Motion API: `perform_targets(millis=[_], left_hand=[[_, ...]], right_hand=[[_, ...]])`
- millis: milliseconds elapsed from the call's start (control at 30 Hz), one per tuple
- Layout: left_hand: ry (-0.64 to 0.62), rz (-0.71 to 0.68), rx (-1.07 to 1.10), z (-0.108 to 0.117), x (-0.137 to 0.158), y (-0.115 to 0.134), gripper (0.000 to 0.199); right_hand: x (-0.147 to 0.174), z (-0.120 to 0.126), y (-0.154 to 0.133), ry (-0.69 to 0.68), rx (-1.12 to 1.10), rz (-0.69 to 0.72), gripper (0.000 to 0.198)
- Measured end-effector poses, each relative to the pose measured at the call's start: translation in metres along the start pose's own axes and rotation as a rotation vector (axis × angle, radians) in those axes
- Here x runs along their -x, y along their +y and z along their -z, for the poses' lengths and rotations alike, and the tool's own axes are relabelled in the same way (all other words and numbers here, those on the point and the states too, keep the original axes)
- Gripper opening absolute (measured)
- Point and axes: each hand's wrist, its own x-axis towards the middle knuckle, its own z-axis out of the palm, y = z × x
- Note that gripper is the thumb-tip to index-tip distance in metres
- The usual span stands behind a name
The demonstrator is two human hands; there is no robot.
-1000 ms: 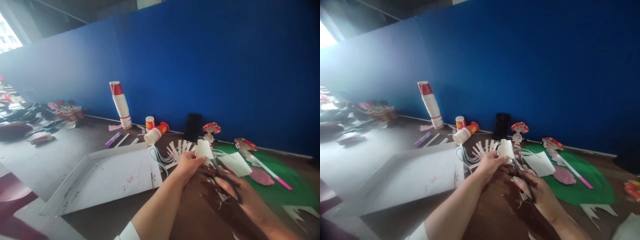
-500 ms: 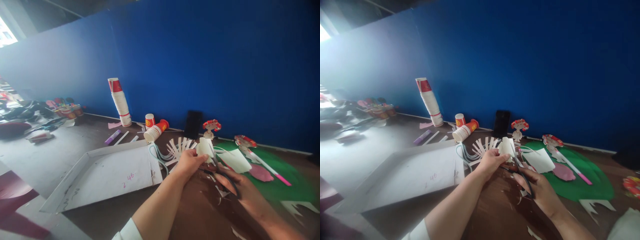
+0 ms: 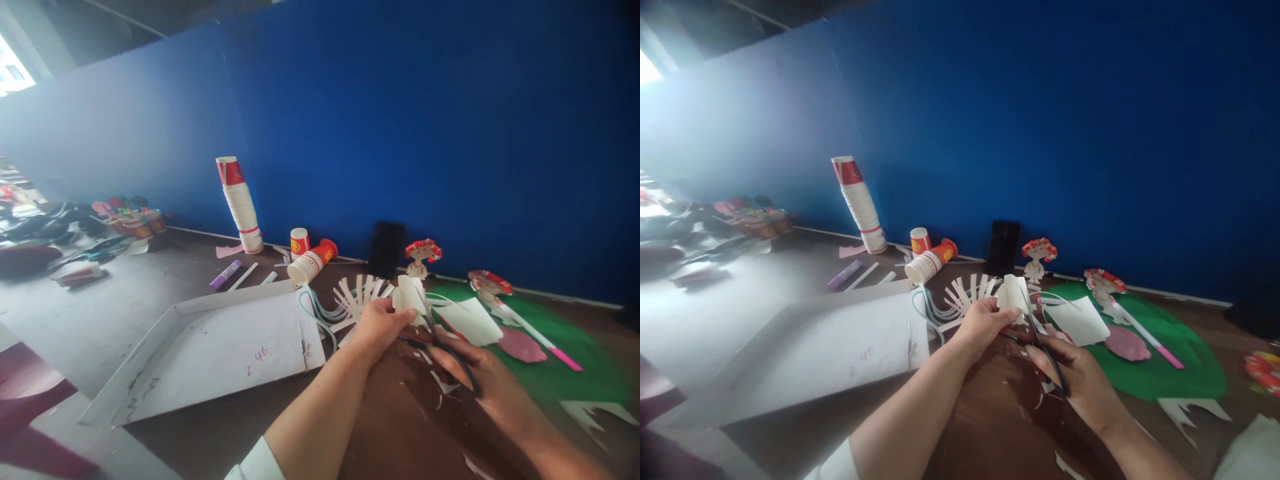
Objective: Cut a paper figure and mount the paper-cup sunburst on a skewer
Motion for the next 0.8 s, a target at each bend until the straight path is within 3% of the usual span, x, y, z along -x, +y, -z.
perform_targets(millis=[200,467,800], left_hand=[[-0.052,-0.016,0.142,-0.004,0.004,0.003,0.024],[-0.026,-0.112,0.325,-0.009,0.004,0.004,0.046],[-0.005,-0.125,0.28,-0.009,-0.001,-0.003,0.045]], right_hand=[[0.002,-0.002,-0.015,0.038,-0.02,0.051,0.046],[0.001,-0.007,-0.017,0.122,-0.027,0.066,0.042],[0.002,-0.004,-0.015,0.044,-0.038,0.067,0.04]])
